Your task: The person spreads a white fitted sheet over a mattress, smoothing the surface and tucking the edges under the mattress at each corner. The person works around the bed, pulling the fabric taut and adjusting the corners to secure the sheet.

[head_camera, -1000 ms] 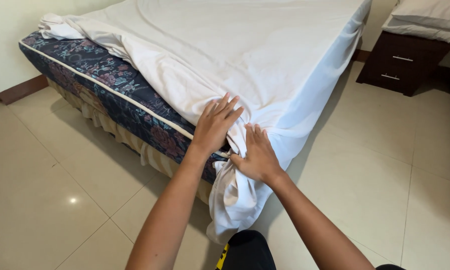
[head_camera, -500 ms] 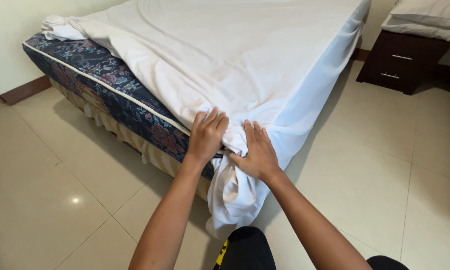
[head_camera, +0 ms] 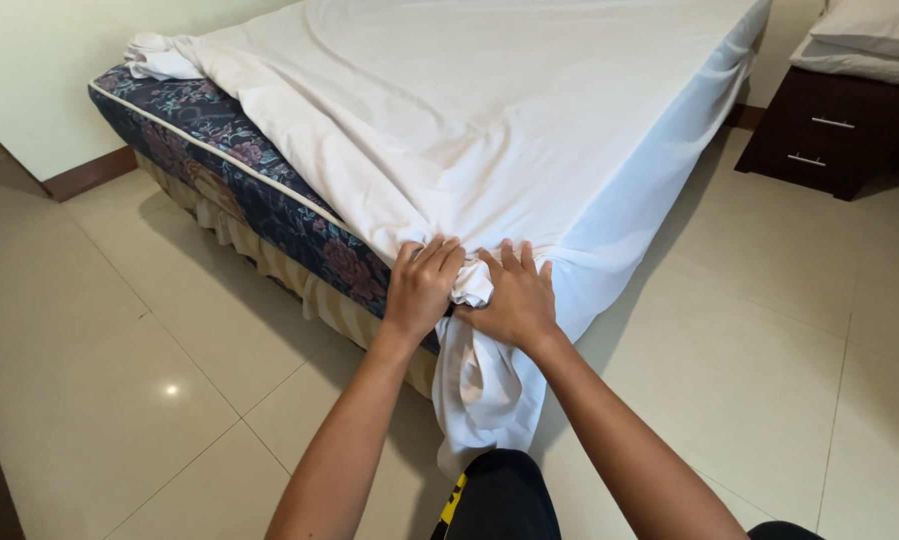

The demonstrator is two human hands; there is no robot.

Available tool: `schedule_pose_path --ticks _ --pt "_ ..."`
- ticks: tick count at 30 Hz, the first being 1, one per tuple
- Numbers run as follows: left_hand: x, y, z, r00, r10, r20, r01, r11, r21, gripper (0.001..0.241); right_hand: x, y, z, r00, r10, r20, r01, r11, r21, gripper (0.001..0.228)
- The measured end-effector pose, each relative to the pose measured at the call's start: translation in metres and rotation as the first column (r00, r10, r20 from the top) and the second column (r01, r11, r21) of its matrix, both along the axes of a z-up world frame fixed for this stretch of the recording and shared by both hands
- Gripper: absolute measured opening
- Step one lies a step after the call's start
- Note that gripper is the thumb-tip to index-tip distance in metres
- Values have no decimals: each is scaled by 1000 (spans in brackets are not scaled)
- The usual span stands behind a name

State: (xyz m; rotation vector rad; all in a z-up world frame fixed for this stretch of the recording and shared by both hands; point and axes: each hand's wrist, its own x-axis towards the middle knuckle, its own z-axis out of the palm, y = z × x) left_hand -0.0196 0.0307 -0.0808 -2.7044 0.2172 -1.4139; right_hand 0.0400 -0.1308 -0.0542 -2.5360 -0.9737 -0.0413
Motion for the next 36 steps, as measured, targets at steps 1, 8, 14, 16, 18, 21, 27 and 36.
schedule_pose_path --ticks 1,8,14,16,18,21,27,36 --pt "-3 3 -1 1000 3 2 -3 1000 2 19 -7 -3 10 1000 3 2 -3 1000 2 104" --pt "-47 4 7 996 -47 -77 55 994 95 16 -23 7 -26 970 16 243 -44 993 108 98" --pt "-40 4 -8 997 -20 -81 22 999 28 14 -19 13 -48 930 21 367 -92 980 177 89" --pt "-42 4 -10 997 -8 -80 9 1000 12 15 -21 13 -49 930 44 365 -128 969 209 88" --pt "-46 -2 -3 997 -43 -64 42 999 -22 12 -23 12 -47 937 51 345 -147 955 257 85" --pt "-53 -9 4 997 -47 -68 44 998 -48 15 -30 2 -47 923 97 372 -230 915 332 77" --pt "-42 -3 -26 993 -70 -93 70 998 0 22 -47 -11 -65 905 100 413 -297 843 448 68" --pt "-46 -9 -19 995 -86 -58 84 995 -50 26 -49 -9 -68 913 113 392 -303 832 466 71"
